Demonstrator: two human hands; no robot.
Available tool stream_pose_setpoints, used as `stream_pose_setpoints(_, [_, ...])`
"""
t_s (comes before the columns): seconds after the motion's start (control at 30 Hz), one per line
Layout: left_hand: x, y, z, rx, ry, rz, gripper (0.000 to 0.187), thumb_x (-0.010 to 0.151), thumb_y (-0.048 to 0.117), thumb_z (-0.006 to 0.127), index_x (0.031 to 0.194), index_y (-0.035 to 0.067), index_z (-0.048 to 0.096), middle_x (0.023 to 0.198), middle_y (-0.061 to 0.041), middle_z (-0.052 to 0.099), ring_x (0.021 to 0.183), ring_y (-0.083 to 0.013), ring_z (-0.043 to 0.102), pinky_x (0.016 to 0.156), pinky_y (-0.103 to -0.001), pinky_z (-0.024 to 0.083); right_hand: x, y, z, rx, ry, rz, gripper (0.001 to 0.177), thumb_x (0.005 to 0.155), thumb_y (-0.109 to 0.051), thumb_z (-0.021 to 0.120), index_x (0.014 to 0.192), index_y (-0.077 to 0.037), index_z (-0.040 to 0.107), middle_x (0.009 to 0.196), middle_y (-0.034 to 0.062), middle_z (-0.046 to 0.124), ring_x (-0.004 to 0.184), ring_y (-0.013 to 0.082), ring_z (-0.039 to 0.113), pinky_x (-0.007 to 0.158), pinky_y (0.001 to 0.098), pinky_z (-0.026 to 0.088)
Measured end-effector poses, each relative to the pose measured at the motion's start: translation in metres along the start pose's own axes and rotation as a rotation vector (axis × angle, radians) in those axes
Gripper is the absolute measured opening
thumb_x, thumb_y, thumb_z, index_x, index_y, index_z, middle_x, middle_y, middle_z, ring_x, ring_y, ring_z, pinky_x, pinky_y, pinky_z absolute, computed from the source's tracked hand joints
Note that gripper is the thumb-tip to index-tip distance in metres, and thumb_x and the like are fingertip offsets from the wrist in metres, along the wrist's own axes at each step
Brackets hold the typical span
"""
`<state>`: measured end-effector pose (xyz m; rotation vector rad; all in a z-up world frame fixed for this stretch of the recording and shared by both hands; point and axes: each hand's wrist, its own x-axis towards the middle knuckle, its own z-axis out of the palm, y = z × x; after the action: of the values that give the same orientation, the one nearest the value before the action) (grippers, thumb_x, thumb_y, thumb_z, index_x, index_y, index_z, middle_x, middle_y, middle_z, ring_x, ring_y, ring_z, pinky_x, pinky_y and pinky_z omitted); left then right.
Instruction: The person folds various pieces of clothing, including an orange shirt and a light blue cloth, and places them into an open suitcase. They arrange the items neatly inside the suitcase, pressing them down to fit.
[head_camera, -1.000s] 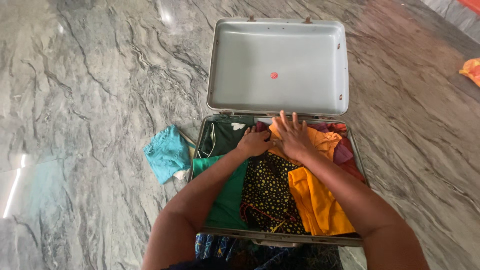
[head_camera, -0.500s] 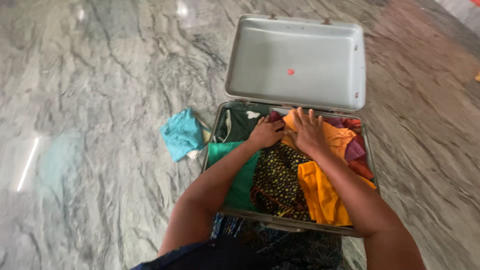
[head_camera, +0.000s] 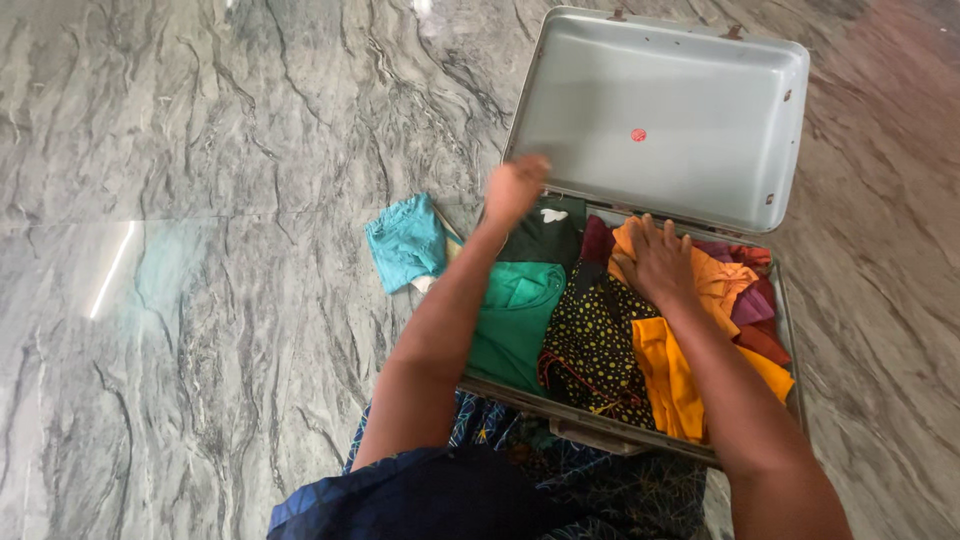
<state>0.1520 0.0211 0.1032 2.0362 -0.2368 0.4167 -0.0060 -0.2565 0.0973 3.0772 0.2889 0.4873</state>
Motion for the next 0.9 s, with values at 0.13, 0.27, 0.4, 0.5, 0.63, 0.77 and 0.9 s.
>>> stream_pose_setpoints(0.13, [0.042,-0.079,-0.061,-0.54,0.281,-0.382,0.02,0.089,0.019,0.067,0.102,0.007,0.077,0.091,-0.018,0.08,0.073,-0.0229,0.072,0.066,-0.035,0.057,0.003,0.002,0.005,-0.026,-0.027,0.02,0.076,0.096,-0.058,0.052,0.157,-0.013,0.04,0.162,0.0149,0.038,0.145,0.0464,0.035,0.112,0.0698,0.03])
stream_pose_setpoints(0.27, [0.019,-0.164,-0.104,1.062,-0.286,0.124,0.026,0.094,0.018,0.058,0.097,0.006,0.081,0.104,-0.019,0.077,0.094,-0.0357,0.075,0.078,-0.048,0.061,0.006,0.001,0.005,-0.028,-0.06,0.037,0.077,0.096,-0.059,0.051,0.158,-0.015,0.039,0.164,0.0132,0.036,0.146,0.0457,0.035,0.112,0.0694,0.03])
stream_pose_setpoints(0.4, [-0.034,-0.209,-0.099,0.935,-0.303,-0.201,0.031,0.098,0.025,0.055,0.099,0.005,0.078,0.112,-0.022,0.076,0.104,-0.039,0.075,0.088,-0.05,0.061,0.007,0.0,0.003,-0.074,-0.098,0.043,0.078,0.096,-0.06,0.051,0.157,-0.014,0.038,0.165,0.0127,0.036,0.147,0.0445,0.036,0.112,0.0679,0.032])
stream_pose_setpoints(0.5, [-0.063,-0.221,-0.093,0.654,-0.141,-0.572,0.04,0.088,0.04,0.066,0.109,0.006,0.075,0.118,-0.02,0.073,0.111,-0.0387,0.07,0.094,-0.049,0.058,0.004,0.001,0.004,-0.085,-0.077,0.03,0.079,0.096,-0.061,0.05,0.158,-0.014,0.037,0.165,0.0125,0.035,0.147,0.0441,0.035,0.113,0.067,0.031])
stream_pose_setpoints(0.63, [-0.076,-0.207,-0.078,0.579,-0.052,-0.754,0.069,0.078,0.059,0.08,0.122,0.007,0.069,0.127,-0.018,0.069,0.119,-0.0387,0.065,0.1,-0.047,0.054,0.007,-0.001,0.005,-0.07,-0.073,0.045,0.079,0.095,-0.06,0.049,0.159,-0.015,0.035,0.165,0.0125,0.035,0.146,0.0442,0.035,0.113,0.067,0.03])
stream_pose_setpoints(0.77, [-0.075,-0.198,-0.07,0.641,0.0,-0.778,0.085,0.072,0.057,0.084,0.133,0.005,0.058,0.134,-0.015,0.058,0.123,-0.0416,0.058,0.096,-0.049,0.054,0.008,-0.003,-0.001,-0.053,-0.096,0.057,0.079,0.095,-0.06,0.048,0.159,-0.015,0.035,0.165,0.0128,0.035,0.147,0.0445,0.035,0.113,0.0672,0.03])
stream_pose_setpoints(0.9, [-0.079,-0.214,-0.069,0.654,0.037,-0.756,0.062,0.082,0.045,0.077,0.129,0.007,0.064,0.139,-0.014,0.057,0.12,-0.043,0.06,0.094,-0.05,0.056,0.009,-0.004,-0.001,-0.067,-0.104,0.058,0.079,0.096,-0.061,0.048,0.159,-0.016,0.035,0.165,0.0124,0.035,0.147,0.044,0.035,0.113,0.0672,0.03])
